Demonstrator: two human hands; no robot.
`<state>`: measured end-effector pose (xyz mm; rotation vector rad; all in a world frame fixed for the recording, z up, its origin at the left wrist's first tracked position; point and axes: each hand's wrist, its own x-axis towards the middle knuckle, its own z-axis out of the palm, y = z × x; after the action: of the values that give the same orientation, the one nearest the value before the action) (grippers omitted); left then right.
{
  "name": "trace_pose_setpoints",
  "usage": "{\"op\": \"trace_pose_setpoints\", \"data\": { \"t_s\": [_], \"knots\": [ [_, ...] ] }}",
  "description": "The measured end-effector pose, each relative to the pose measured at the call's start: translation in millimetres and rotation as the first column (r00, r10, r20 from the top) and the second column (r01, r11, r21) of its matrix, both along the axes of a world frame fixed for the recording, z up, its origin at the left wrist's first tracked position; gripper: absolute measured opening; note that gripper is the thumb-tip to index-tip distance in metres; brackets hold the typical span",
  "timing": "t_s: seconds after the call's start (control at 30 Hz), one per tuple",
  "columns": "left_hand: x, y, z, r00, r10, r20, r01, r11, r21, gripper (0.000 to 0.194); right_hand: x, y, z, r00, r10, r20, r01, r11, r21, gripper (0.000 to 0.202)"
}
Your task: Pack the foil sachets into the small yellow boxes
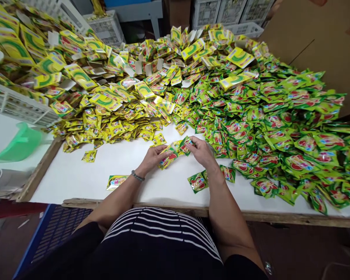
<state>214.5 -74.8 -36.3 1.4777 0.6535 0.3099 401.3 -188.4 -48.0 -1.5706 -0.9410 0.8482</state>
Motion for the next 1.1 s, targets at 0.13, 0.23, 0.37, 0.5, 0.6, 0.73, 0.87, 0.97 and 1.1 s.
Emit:
{"op": "trace_pose_setpoints", "data": {
  "t_s": [0.13, 0.23, 0.37, 0.5, 0.6, 0.73, 0.87, 0.97, 1.1],
  "knots": [
    [-1.4, -0.3, 3.3, 0.993, -0.109, -0.053, 0.109, 0.994, -0.004, 0.047, 3.2, -0.6, 4.8, 0.979, 0.201, -0.017, -0.201, 0.979, -0.027, 0.029],
    [1.1, -2.2, 4.4, 0.989, -0.144, -0.03, 0.139, 0.983, -0.122, 0.048, 0.3, 4.3, 3.0, 0.988, 0.12, 0.101, -0.122, 0.993, 0.008, 0.029],
    [6.2, -4.9, 2.8, 0.998, -0.064, 0.025, 0.068, 0.974, -0.218, 0.052, -19.7, 15.1, 0.4, 0.922, -0.237, 0.306, 0.224, 0.971, 0.079, 0.027],
    [8.5, -7.1, 2.4, 0.998, -0.016, 0.063, 0.031, 0.97, -0.242, 0.056, -39.5, 18.9, 2.7, 0.829, -0.418, 0.372, 0.381, 0.909, 0.171, 0.025],
    [6.9, -6.3, 3.6, 0.997, -0.004, 0.072, 0.024, 0.961, -0.277, 0.058, -39.4, 16.0, 1.4, 0.873, -0.375, 0.313, 0.334, 0.926, 0.176, 0.028],
    [2.5, -2.3, 4.7, 0.997, -0.047, 0.063, 0.062, 0.964, -0.26, 0.056, -32.6, 13.0, -1.4, 0.895, -0.301, 0.33, 0.264, 0.952, 0.152, 0.029],
    [-1.0, 1.4, 4.6, 0.994, -0.073, 0.078, 0.091, 0.959, -0.269, 0.052, -40.0, 14.2, 0.5, 0.81, -0.335, 0.481, 0.248, 0.939, 0.237, 0.023],
    [-2.6, 2.9, 3.8, 0.997, -0.053, 0.053, 0.067, 0.941, -0.331, 0.052, -46.7, 13.3, 0.8, 0.81, -0.289, 0.51, 0.193, 0.953, 0.232, 0.022],
    [-3.6, 5.6, 3.2, 0.999, -0.04, 0.015, 0.043, 0.913, -0.405, 0.055, -39.9, 7.9, -1.6, 0.955, -0.121, 0.269, 0.1, 0.991, 0.09, 0.03]
  ]
}}
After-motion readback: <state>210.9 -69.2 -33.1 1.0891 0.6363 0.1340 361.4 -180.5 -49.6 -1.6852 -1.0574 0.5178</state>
